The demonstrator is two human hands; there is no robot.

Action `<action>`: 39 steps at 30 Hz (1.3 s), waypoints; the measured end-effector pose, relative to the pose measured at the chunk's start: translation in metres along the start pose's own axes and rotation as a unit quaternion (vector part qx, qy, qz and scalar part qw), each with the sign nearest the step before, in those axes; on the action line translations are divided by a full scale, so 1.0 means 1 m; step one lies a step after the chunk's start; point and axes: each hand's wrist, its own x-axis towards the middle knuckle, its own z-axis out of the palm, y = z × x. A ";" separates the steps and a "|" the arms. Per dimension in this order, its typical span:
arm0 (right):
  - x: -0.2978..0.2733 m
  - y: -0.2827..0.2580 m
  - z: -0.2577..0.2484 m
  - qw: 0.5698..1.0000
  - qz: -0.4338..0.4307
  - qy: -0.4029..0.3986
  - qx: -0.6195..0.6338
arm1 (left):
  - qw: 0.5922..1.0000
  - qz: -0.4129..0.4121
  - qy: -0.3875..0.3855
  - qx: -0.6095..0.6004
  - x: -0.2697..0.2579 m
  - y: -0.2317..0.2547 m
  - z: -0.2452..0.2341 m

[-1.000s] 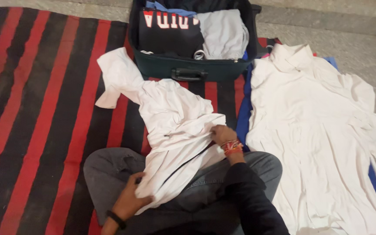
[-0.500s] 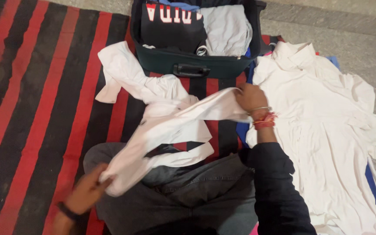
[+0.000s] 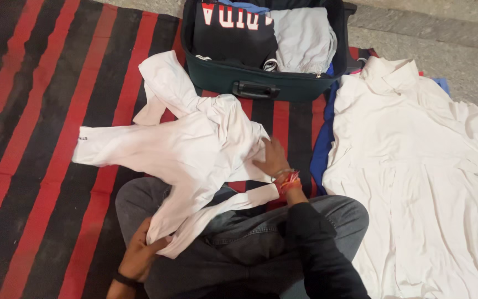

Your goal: The person folds a black shirt and a white shirt by hand on a rug and places them into an open suitcase on the floor.

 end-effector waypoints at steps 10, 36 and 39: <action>-0.049 0.071 0.050 0.922 0.269 -0.028 0.278 | 0.993 -0.053 0.100 -0.027 0.016 0.078 0.011; -0.151 0.015 -0.128 0.991 -0.032 -0.054 -0.119 | 0.923 -0.108 0.004 0.370 0.003 -0.026 -0.138; -0.153 0.015 -0.106 0.967 0.095 -0.171 -0.164 | 0.920 -0.100 -0.008 0.378 0.000 -0.019 -0.136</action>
